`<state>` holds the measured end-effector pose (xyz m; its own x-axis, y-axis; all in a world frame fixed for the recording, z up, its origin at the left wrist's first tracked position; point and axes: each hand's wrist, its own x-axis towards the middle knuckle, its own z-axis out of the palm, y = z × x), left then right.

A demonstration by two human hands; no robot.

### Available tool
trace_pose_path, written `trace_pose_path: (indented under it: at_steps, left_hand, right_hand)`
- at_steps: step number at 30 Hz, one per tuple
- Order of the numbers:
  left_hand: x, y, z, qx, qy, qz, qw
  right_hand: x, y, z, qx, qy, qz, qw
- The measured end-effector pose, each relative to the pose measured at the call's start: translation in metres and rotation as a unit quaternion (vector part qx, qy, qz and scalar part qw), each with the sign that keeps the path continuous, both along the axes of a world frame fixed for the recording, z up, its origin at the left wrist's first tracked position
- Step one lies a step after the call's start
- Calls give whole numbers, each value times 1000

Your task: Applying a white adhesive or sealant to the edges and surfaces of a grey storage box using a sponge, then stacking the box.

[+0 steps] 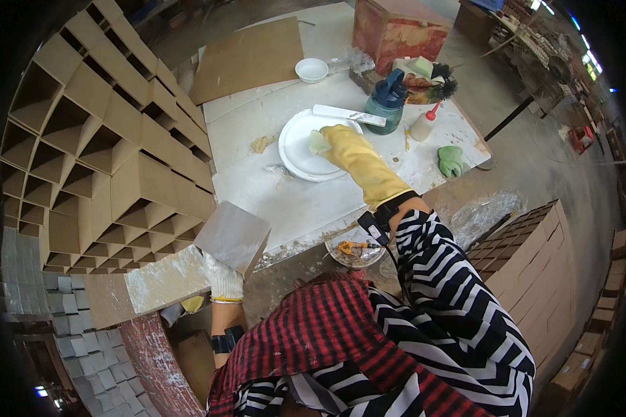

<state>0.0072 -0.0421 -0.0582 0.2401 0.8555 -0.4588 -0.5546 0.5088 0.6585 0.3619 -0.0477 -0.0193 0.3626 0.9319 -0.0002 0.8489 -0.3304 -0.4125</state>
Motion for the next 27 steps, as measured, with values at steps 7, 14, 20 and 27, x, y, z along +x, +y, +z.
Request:
trace_pose_path:
  at_steps: [7, 14, 20, 27]
  left_hand:
    - [-3, -5, -15, -13, 0, 31, 999]
    - [-1, -1, -3, -3, 1, 41, 999]
    - [28, 9, 11, 61, -45, -10, 997]
    - [37, 16, 18, 40, -155, -79, 984]
  right_hand:
    - [15, 17, -16, -75, -61, 48, 994]
    - [33, 24, -27, -34, 55, 32, 997]
    - [72, -4, -36, 131, 603, -15, 786]
    - [50, -13, -45, 325, 319, 113, 883]
